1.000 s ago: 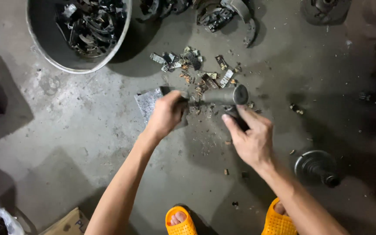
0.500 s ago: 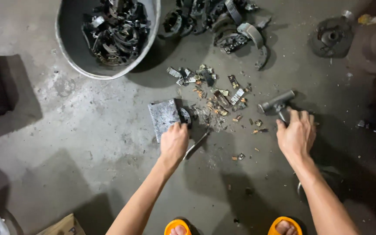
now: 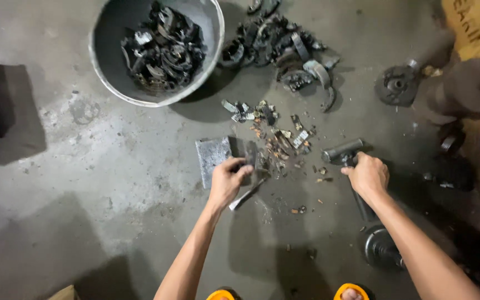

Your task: Dismantling and cleaning metal motorcycle brake components by striking them with a hammer on a workshop floor.

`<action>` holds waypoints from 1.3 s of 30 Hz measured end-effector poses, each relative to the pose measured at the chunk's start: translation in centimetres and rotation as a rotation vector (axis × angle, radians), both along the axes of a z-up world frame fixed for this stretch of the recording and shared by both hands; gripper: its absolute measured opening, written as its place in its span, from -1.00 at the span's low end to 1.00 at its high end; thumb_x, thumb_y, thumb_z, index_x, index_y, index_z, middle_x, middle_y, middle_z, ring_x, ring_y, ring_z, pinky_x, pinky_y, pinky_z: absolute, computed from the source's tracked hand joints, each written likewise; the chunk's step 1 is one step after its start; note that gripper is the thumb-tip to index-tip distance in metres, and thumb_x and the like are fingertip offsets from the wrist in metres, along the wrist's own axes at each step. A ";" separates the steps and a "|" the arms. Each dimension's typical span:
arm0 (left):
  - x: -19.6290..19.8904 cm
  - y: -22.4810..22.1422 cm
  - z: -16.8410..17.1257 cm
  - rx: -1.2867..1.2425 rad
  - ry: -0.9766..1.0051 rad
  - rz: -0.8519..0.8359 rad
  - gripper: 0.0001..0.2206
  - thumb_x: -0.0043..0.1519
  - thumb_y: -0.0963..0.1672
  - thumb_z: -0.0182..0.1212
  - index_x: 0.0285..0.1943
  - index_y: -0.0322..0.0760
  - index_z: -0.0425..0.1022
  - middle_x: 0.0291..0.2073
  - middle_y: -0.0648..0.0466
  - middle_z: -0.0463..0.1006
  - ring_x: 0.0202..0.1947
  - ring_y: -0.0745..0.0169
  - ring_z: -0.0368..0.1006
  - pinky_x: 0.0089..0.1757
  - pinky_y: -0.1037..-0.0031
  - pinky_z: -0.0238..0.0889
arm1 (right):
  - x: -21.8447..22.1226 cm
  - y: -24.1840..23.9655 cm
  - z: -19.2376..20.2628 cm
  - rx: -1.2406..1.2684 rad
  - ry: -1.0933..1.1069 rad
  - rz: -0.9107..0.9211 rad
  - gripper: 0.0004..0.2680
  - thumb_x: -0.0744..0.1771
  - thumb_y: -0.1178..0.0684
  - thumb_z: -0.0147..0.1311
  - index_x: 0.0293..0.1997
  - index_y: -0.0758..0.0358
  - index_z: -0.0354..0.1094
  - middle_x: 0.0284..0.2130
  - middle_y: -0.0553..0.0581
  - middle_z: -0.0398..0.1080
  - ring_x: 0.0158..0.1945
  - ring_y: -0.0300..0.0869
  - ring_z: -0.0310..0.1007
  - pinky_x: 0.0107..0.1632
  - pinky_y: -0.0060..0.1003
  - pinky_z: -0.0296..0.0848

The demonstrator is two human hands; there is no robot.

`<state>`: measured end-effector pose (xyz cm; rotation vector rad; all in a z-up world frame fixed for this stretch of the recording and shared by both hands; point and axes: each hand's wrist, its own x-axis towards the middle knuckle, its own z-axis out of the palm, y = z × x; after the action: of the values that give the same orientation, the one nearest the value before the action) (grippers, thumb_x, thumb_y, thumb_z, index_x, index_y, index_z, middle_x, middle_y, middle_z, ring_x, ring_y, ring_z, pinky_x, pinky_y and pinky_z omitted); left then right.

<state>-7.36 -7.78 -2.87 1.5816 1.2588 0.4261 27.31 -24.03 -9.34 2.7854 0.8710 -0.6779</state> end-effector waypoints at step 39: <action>1.4 5.8 0.7 0.723 0.670 -0.773 -0.62 0.17 -0.03 0.32 0.19 -0.05 0.52 0.07 0.01 0.47 0.22 0.02 0.27 0.16 0.02 0.14 | -1.7 0.7 3.2 0.023 0.029 0.027 -0.75 0.30 -0.04 0.28 0.06 0.15 0.54 -0.07 0.26 0.57 0.08 0.25 0.53 0.12 0.08 0.51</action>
<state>-5.96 -1.97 -2.15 2.8231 0.8516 -0.2096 25.57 -23.35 -6.17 2.7860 0.9255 -0.7095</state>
